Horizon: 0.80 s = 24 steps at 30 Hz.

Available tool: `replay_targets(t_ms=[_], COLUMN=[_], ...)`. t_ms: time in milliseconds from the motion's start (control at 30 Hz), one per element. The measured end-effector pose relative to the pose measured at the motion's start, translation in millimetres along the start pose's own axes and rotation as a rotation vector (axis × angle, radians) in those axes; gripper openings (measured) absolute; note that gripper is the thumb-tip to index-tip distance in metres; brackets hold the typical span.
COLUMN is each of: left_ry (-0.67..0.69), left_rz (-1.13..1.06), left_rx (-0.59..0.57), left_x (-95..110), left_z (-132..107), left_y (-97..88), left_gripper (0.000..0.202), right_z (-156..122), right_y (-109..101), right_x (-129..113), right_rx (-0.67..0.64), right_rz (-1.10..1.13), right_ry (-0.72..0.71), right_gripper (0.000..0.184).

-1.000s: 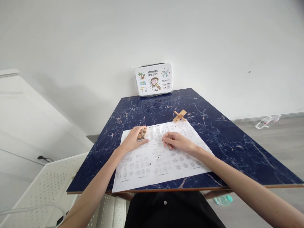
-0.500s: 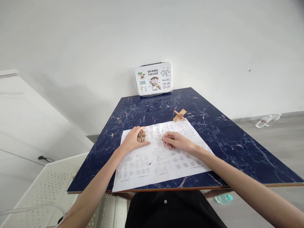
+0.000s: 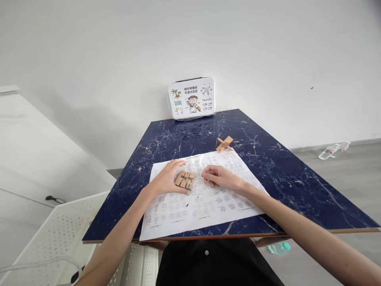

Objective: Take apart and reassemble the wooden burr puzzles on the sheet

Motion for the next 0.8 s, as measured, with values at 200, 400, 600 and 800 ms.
replay_targets(t_ms=[200,400,600,800], left_ry=[-0.120,-0.052,-0.068,-0.122], left_rz=[0.036,-0.033,-0.063,-0.183], left_rx=[-0.084,-0.049,-0.028,0.017], left_x=[-29,-17,-14,-21], left_z=[-6,-1,2,0], left_y=[-5.9,-5.1,-0.4,-7.8], left_gripper=[0.086,0.080,0.079,0.080], right_z=[-4,-12,-11,-9], right_y=[4,32,35,25], right_x=[-13,-27,-28,-26], right_rx=[0.125,0.087,0.060,0.112], right_rz=[-0.343,-0.681,-0.714,-0.729], right_ry=[-0.134,-0.502,-0.519,-0.420], right_gripper=[0.013,0.052,0.039,0.013])
Point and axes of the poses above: each hand's wrist, its own z-axis towards the middle knuckle, its own y-axis out of the palm, x = y × z, the point moved 8 cm from there along z, towards the middle knuckle, and after that the axes turned 6 degrees about -x, right-handed, at the moved point
